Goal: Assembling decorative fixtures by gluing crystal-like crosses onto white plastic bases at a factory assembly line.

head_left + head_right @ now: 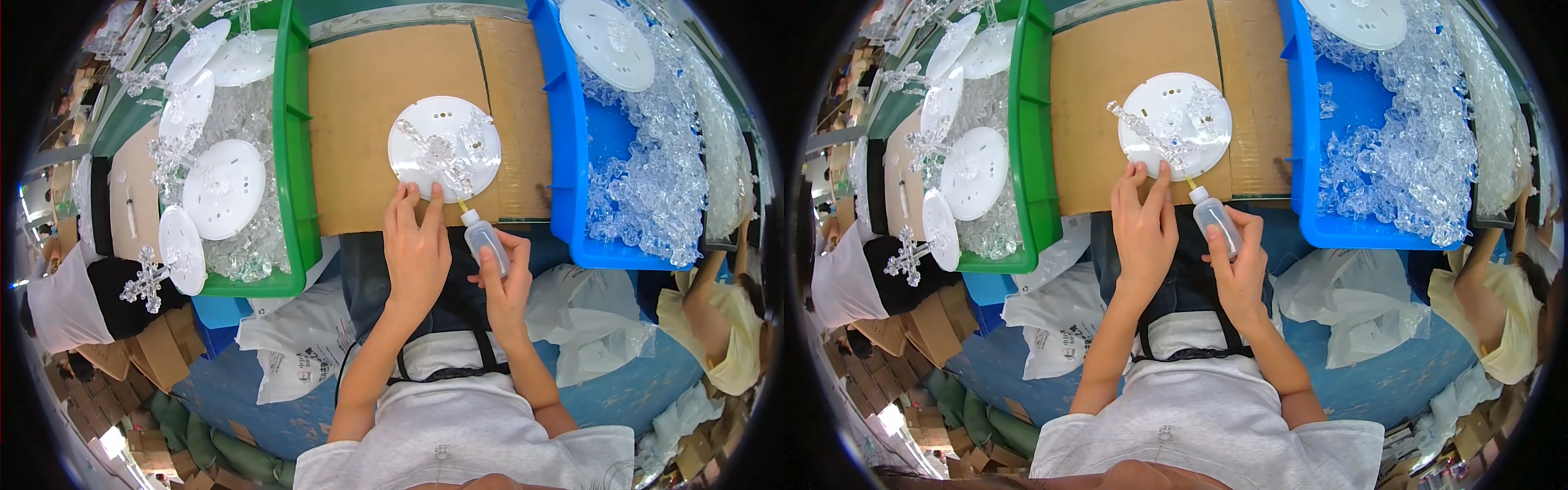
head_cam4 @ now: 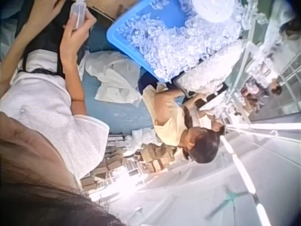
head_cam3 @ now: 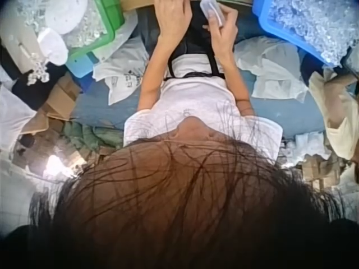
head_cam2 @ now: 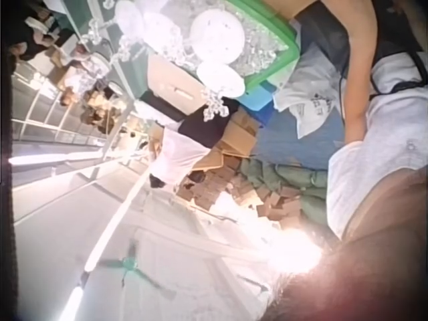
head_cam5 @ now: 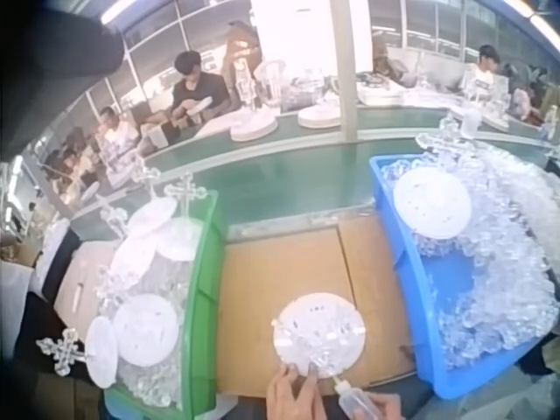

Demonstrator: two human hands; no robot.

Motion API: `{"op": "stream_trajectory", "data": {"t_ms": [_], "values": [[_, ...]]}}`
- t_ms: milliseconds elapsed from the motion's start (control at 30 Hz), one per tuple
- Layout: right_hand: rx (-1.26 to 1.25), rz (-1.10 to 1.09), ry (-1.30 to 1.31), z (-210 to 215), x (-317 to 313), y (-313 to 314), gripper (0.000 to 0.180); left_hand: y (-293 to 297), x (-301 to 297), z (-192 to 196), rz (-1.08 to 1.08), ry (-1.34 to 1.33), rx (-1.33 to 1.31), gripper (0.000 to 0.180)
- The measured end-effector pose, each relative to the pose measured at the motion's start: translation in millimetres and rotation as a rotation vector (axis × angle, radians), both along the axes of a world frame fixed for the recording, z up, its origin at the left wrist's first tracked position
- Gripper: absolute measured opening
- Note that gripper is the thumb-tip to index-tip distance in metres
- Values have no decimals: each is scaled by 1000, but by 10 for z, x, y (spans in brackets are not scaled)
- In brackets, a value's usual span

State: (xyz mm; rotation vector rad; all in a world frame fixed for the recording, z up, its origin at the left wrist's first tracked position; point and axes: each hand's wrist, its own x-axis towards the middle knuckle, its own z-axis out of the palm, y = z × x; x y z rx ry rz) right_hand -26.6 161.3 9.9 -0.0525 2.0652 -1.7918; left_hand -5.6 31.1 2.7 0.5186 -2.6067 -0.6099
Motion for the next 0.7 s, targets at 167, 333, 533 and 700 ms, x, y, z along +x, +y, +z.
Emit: {"op": "stream_trajectory", "data": {"t_ms": [167,333,533,700], "values": [[12,6,-19,10,-26,28,34,-11,-3,2,-10,14,3,44],[34,3,-67,33,-80,89,35,-16,-3,-3,-11,9,-2,44],[5,-6,-40,11,-20,31,34,-14,3,-14,-11,7,-5,44],[12,-2,-47,26,-54,82,35,-18,4,-21,-14,13,8,44]]}}
